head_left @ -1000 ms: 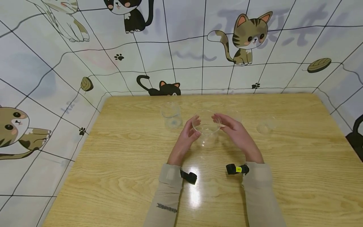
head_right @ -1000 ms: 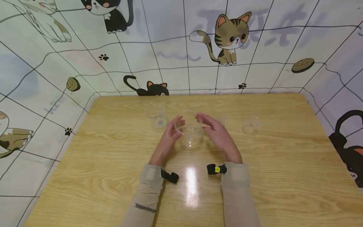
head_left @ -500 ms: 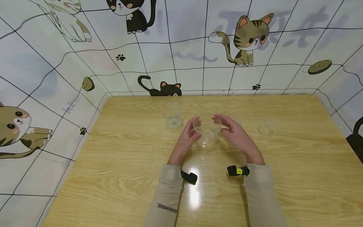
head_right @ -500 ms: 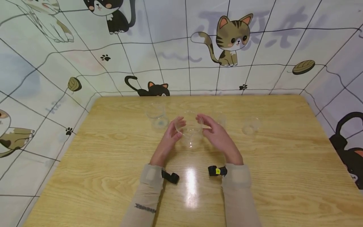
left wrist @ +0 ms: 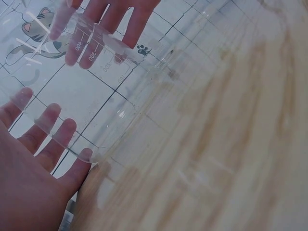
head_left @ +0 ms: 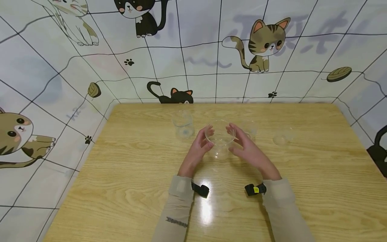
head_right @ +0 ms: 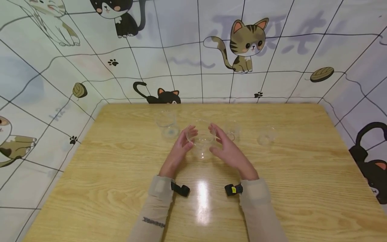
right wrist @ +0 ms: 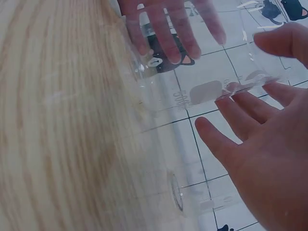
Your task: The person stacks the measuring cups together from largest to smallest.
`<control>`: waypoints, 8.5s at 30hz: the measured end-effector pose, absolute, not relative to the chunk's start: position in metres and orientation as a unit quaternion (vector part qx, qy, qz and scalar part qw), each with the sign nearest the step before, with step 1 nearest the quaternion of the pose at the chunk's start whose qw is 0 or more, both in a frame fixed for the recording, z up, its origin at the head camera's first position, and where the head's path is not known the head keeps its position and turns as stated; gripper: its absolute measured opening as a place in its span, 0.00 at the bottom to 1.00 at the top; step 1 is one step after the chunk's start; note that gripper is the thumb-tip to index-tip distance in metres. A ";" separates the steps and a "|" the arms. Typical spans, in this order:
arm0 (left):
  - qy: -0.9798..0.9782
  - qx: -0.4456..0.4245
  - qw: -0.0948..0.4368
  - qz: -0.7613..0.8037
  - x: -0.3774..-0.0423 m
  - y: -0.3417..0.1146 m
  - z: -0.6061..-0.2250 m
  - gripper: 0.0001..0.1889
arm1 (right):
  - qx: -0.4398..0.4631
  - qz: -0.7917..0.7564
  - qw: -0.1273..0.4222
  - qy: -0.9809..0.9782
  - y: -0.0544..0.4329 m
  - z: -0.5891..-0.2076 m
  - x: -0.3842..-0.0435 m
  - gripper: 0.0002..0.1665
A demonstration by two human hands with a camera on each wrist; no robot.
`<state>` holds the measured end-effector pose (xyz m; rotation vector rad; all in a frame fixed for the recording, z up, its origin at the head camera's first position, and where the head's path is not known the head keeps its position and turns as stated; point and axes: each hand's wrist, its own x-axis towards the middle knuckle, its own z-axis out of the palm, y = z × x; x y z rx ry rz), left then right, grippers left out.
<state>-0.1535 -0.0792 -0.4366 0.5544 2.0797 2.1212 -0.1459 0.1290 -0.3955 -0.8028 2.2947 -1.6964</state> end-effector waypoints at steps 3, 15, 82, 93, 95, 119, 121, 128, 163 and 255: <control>0.687 0.182 0.060 0.701 -0.153 -0.079 -0.437 0.43 | -0.267 -0.589 0.093 0.757 0.130 -0.399 -0.146 0.45; 0.690 0.190 0.065 0.695 -0.154 -0.079 -0.439 0.44 | -0.222 -0.684 0.117 0.685 0.131 -0.418 -0.147 0.42; 0.688 0.223 0.075 0.686 -0.155 -0.081 -0.441 0.36 | -0.135 -0.629 0.109 0.758 0.112 -0.426 -0.146 0.55; 0.697 0.217 0.069 0.681 -0.154 -0.081 -0.438 0.38 | -0.137 -0.637 0.108 0.751 0.111 -0.425 -0.147 0.52; 0.701 0.214 0.061 0.677 -0.154 -0.081 -0.437 0.36 | -0.132 -0.635 0.109 0.753 0.111 -0.425 -0.147 0.53; 0.709 0.193 -0.019 0.678 -0.150 -0.082 -0.410 0.31 | -0.126 -0.624 0.119 0.762 0.110 -0.421 -0.150 0.52; 0.705 0.192 -0.030 0.682 -0.149 -0.084 -0.406 0.31 | -0.126 -0.620 0.120 0.765 0.109 -0.421 -0.149 0.52; 0.696 0.223 -0.069 0.679 -0.147 -0.088 -0.393 0.33 | -0.123 -0.615 0.120 0.769 0.107 -0.419 -0.145 0.52; 0.747 0.030 -0.214 0.629 -0.140 -0.104 -0.369 0.17 | -0.133 -0.604 0.124 0.776 0.108 -0.421 -0.142 0.53; 0.820 -0.077 -0.130 0.553 -0.164 -0.134 -0.418 0.28 | -0.124 -0.585 0.128 0.791 0.109 -0.417 -0.141 0.53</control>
